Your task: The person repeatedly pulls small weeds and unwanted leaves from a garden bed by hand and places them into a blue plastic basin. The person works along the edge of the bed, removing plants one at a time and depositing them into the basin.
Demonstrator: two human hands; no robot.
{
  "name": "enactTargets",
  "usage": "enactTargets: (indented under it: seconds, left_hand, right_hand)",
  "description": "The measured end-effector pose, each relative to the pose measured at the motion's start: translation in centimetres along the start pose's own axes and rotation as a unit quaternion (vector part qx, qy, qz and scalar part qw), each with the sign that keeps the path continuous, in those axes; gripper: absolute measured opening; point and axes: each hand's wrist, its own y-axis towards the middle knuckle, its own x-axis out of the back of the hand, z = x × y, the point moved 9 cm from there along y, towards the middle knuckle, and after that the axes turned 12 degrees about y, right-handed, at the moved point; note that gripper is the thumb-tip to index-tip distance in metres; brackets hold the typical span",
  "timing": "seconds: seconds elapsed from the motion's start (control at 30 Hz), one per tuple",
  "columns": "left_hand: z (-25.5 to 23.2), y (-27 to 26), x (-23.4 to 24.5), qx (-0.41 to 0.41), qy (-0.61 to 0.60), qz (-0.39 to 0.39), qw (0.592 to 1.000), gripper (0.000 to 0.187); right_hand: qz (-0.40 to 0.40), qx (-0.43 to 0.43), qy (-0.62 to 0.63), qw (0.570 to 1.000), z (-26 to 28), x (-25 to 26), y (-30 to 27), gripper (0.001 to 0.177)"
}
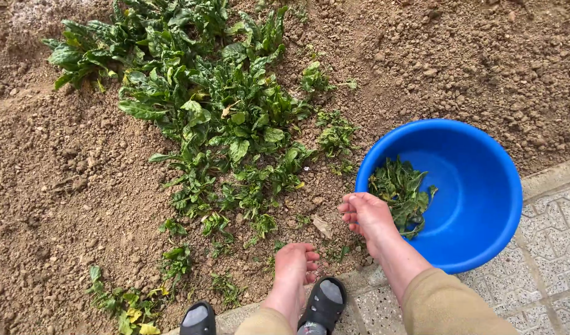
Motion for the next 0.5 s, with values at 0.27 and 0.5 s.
enactTargets:
  seconds: [0.27,0.5]
  left_hand:
    - [-2.7,1.8,5.4,-0.009,-0.027,-0.056,0.998,0.026]
    - [-1.7,15.8,8.0,-0.116,0.003,-0.114,0.987,0.023]
  right_hand:
    - [0.032,-0.040,-0.131,0.990,0.5,-6.5,-0.6,0.016]
    - [0.082,0.038,-0.159,0.983,-3.7,-8.7,6.4,0.022]
